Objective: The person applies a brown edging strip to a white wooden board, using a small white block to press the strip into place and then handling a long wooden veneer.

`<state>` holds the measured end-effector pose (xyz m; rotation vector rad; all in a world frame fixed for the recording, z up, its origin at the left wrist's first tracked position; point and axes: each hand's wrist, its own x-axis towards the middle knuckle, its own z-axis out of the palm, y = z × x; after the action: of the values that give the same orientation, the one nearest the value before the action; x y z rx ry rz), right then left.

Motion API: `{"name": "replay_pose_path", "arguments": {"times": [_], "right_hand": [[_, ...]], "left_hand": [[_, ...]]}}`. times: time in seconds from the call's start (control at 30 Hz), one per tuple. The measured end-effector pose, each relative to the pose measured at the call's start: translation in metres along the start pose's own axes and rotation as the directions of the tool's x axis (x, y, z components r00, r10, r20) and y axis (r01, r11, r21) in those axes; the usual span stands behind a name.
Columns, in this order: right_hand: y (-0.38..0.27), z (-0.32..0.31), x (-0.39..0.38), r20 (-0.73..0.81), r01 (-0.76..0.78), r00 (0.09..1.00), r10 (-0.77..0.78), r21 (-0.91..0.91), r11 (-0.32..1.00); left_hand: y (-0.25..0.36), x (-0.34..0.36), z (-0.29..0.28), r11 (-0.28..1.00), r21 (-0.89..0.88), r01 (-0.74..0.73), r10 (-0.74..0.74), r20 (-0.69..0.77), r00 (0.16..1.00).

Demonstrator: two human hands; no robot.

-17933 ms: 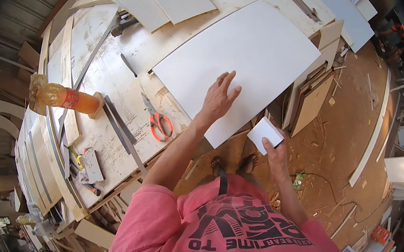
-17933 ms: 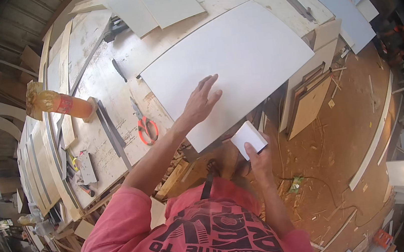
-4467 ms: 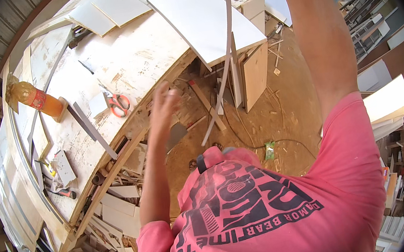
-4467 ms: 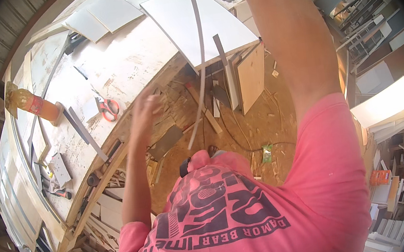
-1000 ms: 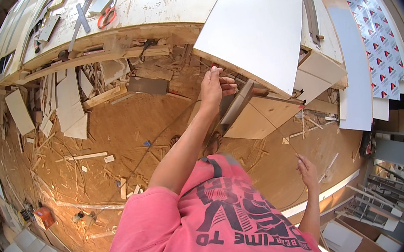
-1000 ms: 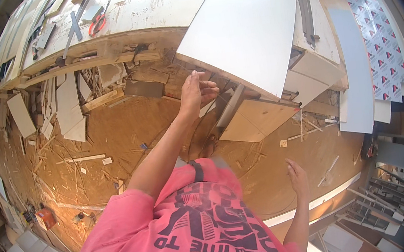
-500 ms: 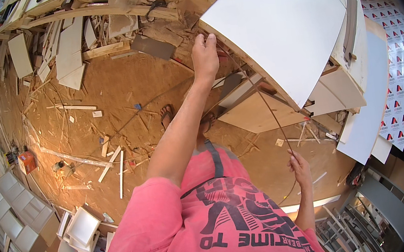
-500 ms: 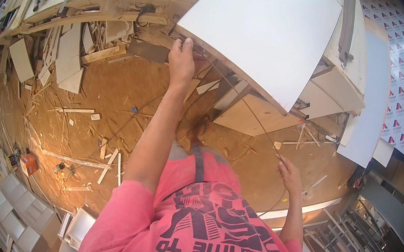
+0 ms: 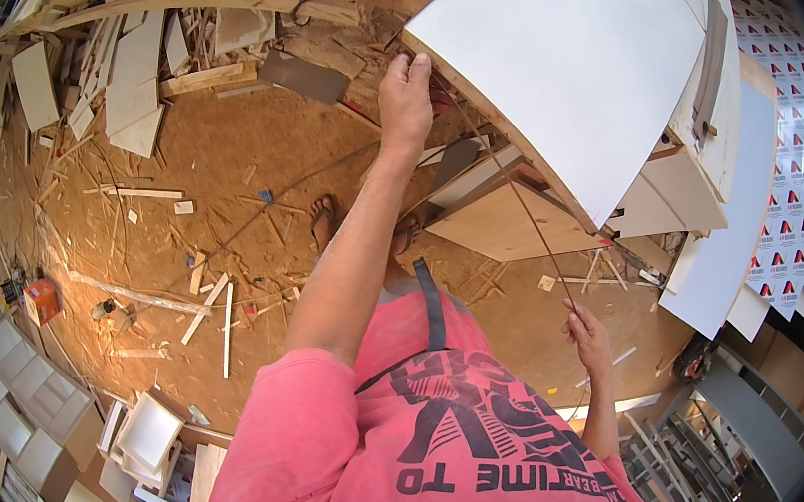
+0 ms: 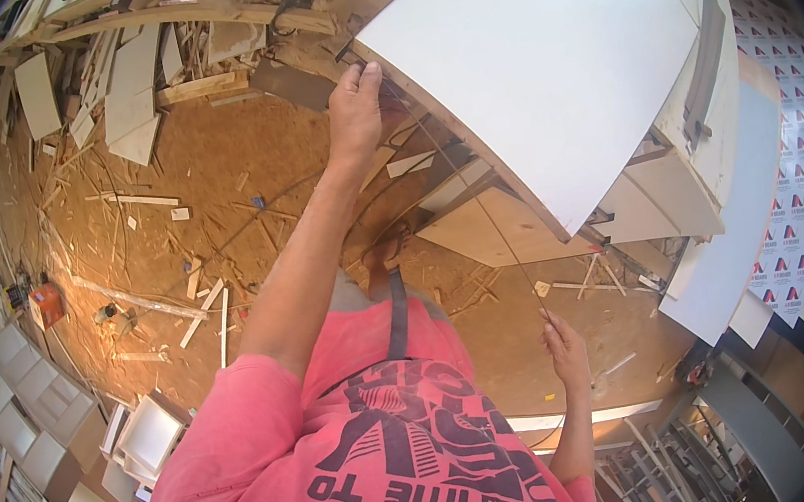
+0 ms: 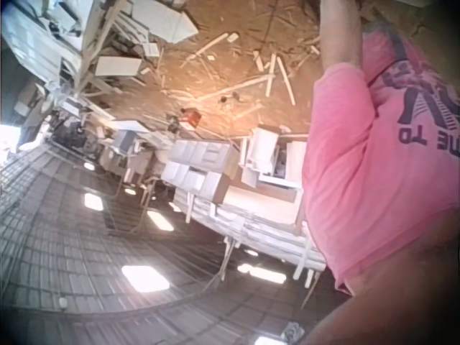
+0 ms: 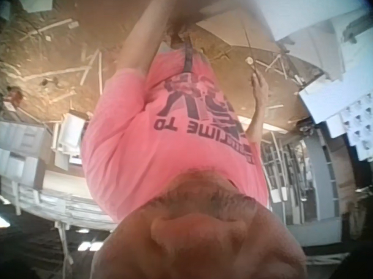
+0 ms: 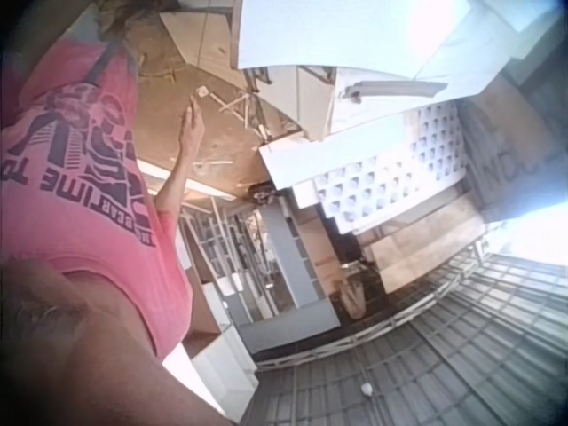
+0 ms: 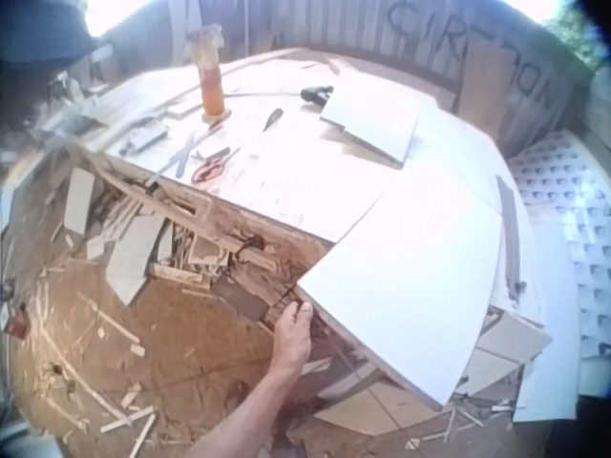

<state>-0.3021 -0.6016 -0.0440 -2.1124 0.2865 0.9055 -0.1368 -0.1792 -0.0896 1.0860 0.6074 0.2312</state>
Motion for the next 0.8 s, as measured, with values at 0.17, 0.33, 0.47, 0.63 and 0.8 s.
{"name": "replay_pose_path", "arguments": {"times": [0.17, 0.33, 0.47, 0.63, 0.8], "right_hand": [[0.001, -0.001, -0.001, 0.004, 0.002, 1.000, -0.002, 0.009, 1.000], [-0.004, -0.002, -0.003, 0.010, -0.015, 1.000, 0.015, 0.001, 1.000], [-0.008, -0.003, -0.005, 0.009, -0.022, 1.000, 0.022, 0.001, 1.000], [-0.014, -0.004, -0.006, -0.003, -0.033, 0.999, 0.033, 0.019, 0.999], [-0.015, -0.005, -0.005, 0.000, -0.033, 0.999, 0.033, -0.002, 0.999]], "left_hand": [[-0.002, 0.003, -0.003, 1.000, 0.001, 0.004, -0.004, 0.024, 1.000], [-0.006, 0.005, -0.004, 1.000, -0.019, 0.004, -0.004, 0.021, 1.000], [-0.009, 0.006, -0.003, 0.995, -0.087, 0.048, -0.047, 0.013, 0.999], [-0.010, 0.004, -0.003, 0.994, -0.102, 0.046, -0.045, 0.018, 0.999], [-0.008, 0.006, -0.004, 0.993, -0.112, 0.048, -0.045, 0.034, 0.998]]}}
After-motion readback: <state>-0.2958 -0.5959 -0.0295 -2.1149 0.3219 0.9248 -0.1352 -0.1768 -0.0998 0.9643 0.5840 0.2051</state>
